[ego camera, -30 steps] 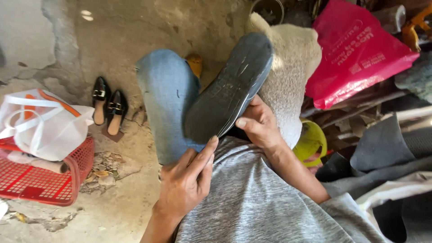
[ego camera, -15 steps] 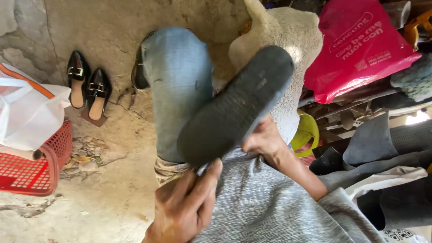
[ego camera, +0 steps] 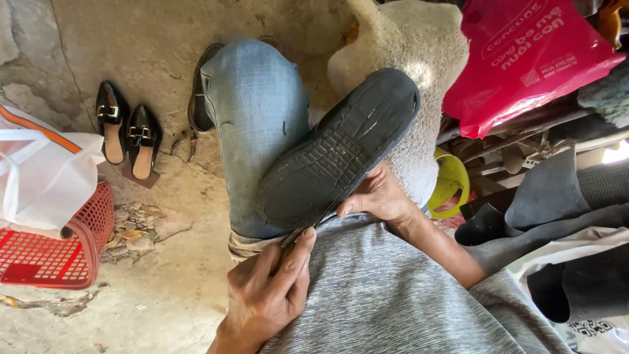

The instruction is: Using a hand tool to repair or adjust the sole of a shoe.

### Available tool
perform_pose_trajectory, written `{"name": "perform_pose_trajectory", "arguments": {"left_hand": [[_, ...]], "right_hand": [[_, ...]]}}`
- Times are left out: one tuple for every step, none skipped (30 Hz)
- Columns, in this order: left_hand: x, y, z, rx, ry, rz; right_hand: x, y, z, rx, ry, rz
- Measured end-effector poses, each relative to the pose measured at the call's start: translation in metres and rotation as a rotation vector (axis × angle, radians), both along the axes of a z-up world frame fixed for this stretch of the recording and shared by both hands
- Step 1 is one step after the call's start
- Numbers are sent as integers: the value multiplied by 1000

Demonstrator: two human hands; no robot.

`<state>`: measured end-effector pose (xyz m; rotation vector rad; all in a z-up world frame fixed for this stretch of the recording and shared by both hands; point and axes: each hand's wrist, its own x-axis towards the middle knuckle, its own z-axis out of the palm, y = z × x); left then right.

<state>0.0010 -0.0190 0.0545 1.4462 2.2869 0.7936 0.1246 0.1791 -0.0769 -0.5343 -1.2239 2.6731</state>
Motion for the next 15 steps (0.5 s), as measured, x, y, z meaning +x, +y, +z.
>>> {"name": "perform_pose_trajectory", "arguments": {"left_hand": [[0,0,-1,-4,-4,2],[-1,0,-1,-8,0,-1],[-1,1,-3,-10,5,-4],[-1,1,-3,-11,1,-2],[-1,2,-3,-10,2,-4],[-1,4,-4,-9,3,-7],[-2,6,-3,-9,-3,-4],[-3,9,-2,-5,1,-3],[-5,12,-2,1,6,-3],[-5,14,-2,2,3,-1],[-5,16,-2,5,0,4],[-5,18,-3,8,-3,10],[-7,19,-3,10,-7,5],[-8,20,-3,7,-3,-3],[-9,20,-3,5,2,-8]], "right_hand": [[1,0,-2,-4,-4,2],[1,-1,-4,28,-6,1],[2,-1,-6,61,-7,-1],[3,-1,-7,60,-11,2],[4,0,-7,55,-27,4],[5,1,-8,50,-43,6],[5,0,-8,50,-48,9],[4,0,-9,32,-42,1],[4,0,-9,16,-34,-7],[4,0,-10,17,-38,-5],[5,-1,-12,28,-22,-7],[6,-1,-14,39,-7,-9],[7,-1,-16,41,-11,-13],[9,-1,-17,47,-30,-6],[11,-1,-19,53,-48,3]]}}
